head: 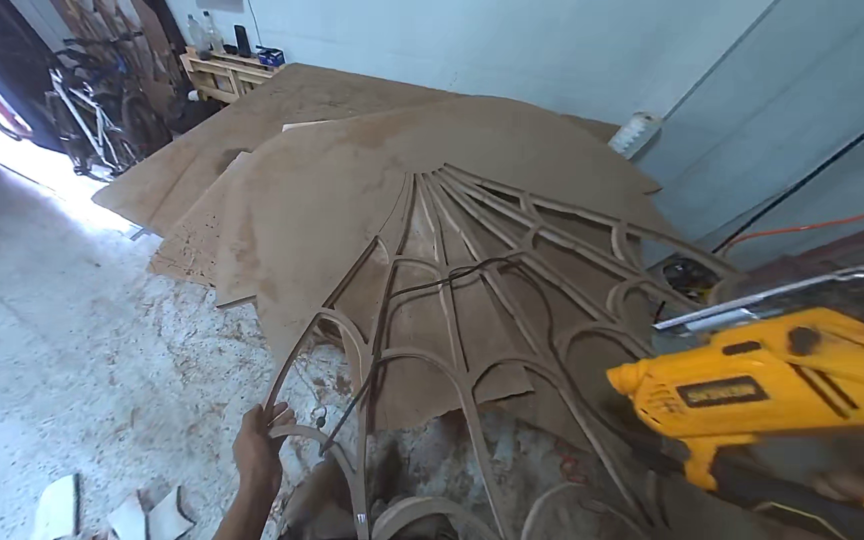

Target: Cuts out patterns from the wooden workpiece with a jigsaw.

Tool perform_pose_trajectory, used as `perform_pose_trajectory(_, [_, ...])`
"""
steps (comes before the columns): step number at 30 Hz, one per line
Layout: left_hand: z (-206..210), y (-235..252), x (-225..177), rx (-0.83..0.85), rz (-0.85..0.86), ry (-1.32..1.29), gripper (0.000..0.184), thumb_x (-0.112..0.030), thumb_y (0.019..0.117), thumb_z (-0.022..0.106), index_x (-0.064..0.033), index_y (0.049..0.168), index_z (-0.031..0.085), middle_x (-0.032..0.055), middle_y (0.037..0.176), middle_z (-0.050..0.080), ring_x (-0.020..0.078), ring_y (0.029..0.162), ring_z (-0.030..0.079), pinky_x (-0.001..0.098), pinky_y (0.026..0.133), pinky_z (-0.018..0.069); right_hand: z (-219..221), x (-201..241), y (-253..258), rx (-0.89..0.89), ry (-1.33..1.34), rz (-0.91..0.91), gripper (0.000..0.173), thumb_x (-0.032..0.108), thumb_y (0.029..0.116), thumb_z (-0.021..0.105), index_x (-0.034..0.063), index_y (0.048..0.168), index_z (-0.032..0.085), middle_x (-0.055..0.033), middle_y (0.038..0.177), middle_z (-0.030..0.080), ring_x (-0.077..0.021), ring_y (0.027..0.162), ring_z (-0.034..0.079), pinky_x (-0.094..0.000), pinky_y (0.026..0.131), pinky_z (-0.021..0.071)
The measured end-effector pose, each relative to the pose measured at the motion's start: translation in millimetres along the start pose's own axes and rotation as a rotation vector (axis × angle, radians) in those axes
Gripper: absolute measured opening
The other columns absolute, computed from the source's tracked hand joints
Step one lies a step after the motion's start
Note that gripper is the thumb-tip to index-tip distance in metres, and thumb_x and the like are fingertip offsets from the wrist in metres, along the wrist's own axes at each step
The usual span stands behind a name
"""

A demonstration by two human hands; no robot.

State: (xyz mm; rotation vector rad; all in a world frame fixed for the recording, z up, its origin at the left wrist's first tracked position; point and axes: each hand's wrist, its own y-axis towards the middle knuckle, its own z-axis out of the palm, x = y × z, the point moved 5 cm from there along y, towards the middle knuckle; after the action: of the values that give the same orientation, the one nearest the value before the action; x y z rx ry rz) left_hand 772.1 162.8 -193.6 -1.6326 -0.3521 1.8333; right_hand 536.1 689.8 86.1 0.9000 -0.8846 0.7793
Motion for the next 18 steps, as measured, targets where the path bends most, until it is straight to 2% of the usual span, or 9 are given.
perform_pose_trajectory(2, [6,4,0,-0.004,-0.007,-0.013,0.045,-0.034,0.112,0.033,0.0035,0.119,0.058,0.0169,0.094,0.075,0.0242,0.074,0.073,0.04,0.068,0.0615,9,-9,6,0.043,-0.021,-0.012,0.027,0.009,0.1068,0.037,0.007,0.093,0.061,0.0003,0.073,0.067,-0.0078,0.059,0.064,-0.0199,0.057,0.0571])
perform_pose_trajectory(5, [18,17,-1,0.012,-0.003,-0.028,0.046,-0.034,0.112,0.032,0.0036,0.118,0.058,0.0166,0.094,0.075,0.0243,0.074,0.074,0.0398,0.067,0.0618,31,-14,10,0.012,-0.043,-0.01,0.026,0.01,0.1063,0.039,0.0057,0.096,0.063,-0.0007,0.075,0.067,-0.0083,0.059,0.064,-0.0198,0.055,0.0554])
perform_pose_trajectory(9, [39,38,-9,0.019,-0.006,-0.052,0.044,-0.032,0.1118,0.034,0.0046,0.118,0.059,0.0169,0.094,0.075,0.0247,0.073,0.074,0.0389,0.065,0.062,73,-7,19,0.023,-0.097,-0.057,0.029,0.011,0.107,0.038,0.0068,0.094,0.064,0.0021,0.072,0.065,-0.0065,0.058,0.062,-0.019,0.056,0.0546])
perform_pose_trajectory(13, [60,63,-22,0.014,-0.015,-0.058,0.044,-0.031,0.1116,0.034,0.0041,0.116,0.06,0.0161,0.092,0.075,0.0239,0.072,0.074,0.0387,0.064,0.0618,117,2,47,0.159,-0.081,-0.142,0.028,0.01,0.1055,0.04,0.0052,0.094,0.065,-0.0013,0.077,0.068,-0.0082,0.062,0.064,-0.0196,0.057,0.0557])
perform_pose_trajectory(15, [67,74,-31,0.015,-0.031,-0.04,0.045,-0.032,0.1122,0.033,0.0033,0.119,0.06,0.0154,0.092,0.075,0.024,0.073,0.074,0.0392,0.066,0.062,148,7,65,0.239,-0.092,-0.179,0.027,0.011,0.1055,0.042,0.006,0.094,0.066,-0.0002,0.077,0.068,-0.0076,0.063,0.064,-0.0204,0.061,0.0562])
perform_pose_trajectory(18, [66,90,-33,0.072,-0.043,0.023,0.05,-0.033,0.1129,0.026,0.0024,0.123,0.059,0.0149,0.093,0.076,0.0234,0.075,0.074,0.0401,0.068,0.0619,202,6,96,0.345,-0.127,-0.142,0.025,0.011,0.1054,0.041,0.0075,0.096,0.064,0.0006,0.077,0.069,-0.0081,0.066,0.066,-0.0229,0.067,0.0587])
